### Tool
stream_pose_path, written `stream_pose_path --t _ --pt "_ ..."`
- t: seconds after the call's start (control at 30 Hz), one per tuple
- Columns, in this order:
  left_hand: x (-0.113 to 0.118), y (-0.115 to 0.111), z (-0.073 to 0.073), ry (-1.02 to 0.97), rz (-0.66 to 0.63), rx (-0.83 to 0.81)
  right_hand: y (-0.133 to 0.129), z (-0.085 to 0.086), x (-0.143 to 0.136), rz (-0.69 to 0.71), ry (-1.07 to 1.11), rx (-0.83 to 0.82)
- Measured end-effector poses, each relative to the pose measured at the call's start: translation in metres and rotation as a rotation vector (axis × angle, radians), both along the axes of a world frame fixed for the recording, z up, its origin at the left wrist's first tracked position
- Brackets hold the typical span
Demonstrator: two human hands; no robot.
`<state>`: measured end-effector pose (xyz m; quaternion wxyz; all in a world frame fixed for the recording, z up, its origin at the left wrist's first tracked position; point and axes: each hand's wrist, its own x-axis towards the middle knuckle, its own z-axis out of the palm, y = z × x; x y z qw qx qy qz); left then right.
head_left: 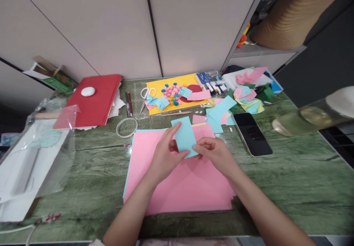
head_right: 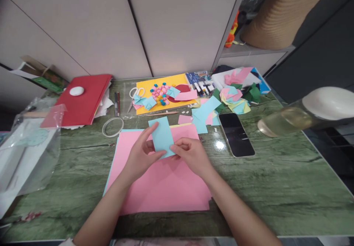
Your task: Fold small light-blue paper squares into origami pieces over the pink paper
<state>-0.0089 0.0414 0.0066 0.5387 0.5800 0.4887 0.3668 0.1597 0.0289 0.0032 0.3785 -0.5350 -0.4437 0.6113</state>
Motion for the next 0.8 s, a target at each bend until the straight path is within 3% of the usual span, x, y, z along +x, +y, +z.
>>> stream_pose_path --t 0.8 --pt "-0.0011 0.0006 -0.0004 -0.146 -0.009 -0.016 0.0002 -0.0004 0.0003 0.044 0.007 0.015"
